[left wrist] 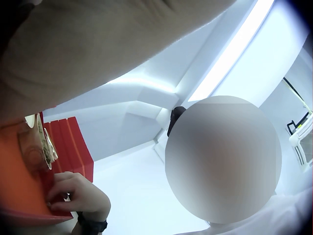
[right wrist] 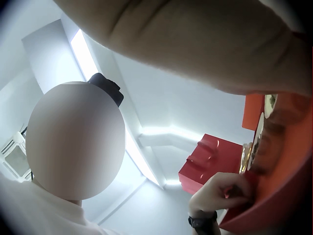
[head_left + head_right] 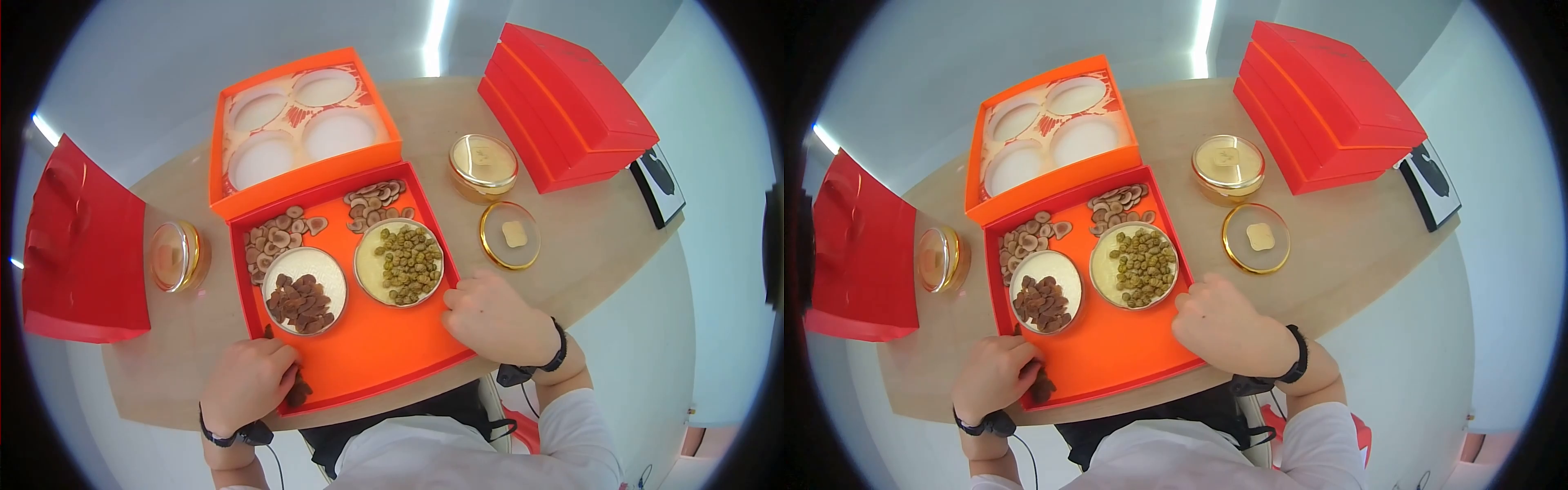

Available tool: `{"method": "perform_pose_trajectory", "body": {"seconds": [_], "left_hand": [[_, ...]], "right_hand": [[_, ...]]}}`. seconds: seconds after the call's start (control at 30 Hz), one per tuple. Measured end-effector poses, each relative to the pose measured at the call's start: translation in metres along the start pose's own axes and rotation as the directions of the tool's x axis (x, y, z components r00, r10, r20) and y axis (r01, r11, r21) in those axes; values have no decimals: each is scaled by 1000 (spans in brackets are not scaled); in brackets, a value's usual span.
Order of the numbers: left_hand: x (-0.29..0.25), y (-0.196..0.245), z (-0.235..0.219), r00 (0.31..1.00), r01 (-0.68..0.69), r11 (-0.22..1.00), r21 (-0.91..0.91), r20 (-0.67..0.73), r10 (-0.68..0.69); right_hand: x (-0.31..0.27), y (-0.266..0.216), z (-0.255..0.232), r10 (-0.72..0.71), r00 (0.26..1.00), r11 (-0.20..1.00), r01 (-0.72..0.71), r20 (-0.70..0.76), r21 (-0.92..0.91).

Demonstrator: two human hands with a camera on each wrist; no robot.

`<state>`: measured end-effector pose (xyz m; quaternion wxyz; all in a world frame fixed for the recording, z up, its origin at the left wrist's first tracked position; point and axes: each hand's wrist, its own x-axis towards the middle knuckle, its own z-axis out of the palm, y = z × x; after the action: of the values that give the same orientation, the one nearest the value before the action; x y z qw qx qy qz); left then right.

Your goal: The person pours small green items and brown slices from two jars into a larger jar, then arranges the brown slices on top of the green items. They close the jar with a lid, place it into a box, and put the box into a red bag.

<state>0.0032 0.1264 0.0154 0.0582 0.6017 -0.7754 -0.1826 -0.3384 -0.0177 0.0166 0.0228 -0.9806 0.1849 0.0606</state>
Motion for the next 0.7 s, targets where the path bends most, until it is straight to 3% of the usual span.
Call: {"method": "perform_pose_trajectory", "body": {"seconds": [0.13,0.23,0.33,0.43,0.7], "left_hand": [[0,-1,0,1000,-21,1000,-11,-3,21],[0,0,-2,1000,-14,1000,1,7,14],[1,1,-3,1000,-8,1000,0,14,8],[1,0,-2,1000,-14,1000,1,19,14],[1,1,-4,999,-45,999,-6,19,46]], "right_hand": [[2,4,4,-29,998,999,29,-53,13],[9,8,-5,-58,982,965,101,-179,242],[18,4,-10,114,926,933,25,-361,359],[25,5,-6,217,874,939,-66,-435,337],[30,6,-6,274,838,933,-112,-473,343]]}}
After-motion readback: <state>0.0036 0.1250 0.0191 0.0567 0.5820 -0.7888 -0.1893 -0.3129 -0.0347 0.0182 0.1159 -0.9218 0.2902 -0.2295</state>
